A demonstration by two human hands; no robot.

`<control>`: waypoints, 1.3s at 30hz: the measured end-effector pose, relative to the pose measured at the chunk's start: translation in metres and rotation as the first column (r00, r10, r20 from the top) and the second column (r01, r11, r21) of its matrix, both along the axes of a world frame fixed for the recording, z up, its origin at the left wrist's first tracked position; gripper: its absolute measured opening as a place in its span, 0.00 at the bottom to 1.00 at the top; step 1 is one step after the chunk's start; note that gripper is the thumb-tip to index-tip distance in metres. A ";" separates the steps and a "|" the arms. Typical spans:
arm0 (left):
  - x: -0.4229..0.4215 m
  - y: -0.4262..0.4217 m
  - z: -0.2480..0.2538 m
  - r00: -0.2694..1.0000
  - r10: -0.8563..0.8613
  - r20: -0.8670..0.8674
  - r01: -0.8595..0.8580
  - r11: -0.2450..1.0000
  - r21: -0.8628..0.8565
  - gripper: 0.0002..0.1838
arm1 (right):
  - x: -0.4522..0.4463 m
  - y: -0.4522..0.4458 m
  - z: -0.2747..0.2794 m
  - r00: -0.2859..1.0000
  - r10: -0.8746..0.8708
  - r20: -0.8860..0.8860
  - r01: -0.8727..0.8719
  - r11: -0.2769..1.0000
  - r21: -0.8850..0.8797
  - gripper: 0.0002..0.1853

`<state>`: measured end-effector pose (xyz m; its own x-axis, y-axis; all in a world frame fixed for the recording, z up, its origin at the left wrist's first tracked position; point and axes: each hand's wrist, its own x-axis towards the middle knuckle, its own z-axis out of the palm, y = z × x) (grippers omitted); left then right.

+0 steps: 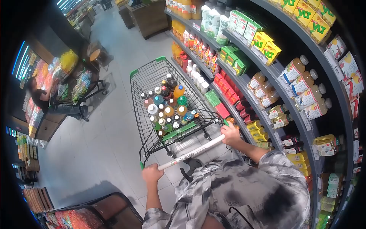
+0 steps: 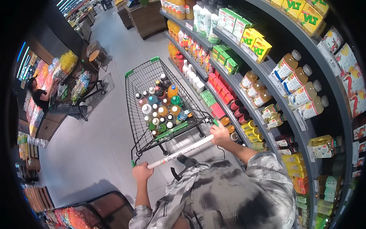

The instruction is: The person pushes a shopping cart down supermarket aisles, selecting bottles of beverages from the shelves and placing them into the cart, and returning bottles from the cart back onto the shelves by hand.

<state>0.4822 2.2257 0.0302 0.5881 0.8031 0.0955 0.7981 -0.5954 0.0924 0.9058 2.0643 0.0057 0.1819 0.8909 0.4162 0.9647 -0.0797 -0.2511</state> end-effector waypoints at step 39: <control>-0.109 0.370 0.011 0.915 -0.402 0.039 0.397 0.876 -0.273 0.10 | -0.196 0.224 0.025 0.894 -0.449 -0.002 0.418 0.836 -0.356 0.05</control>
<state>0.3735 2.5952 0.0412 0.8641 0.4925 -0.1040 0.5005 -0.8183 0.2827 0.7099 2.2886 0.0303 0.6026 0.7948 0.0713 0.7883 -0.5789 -0.2085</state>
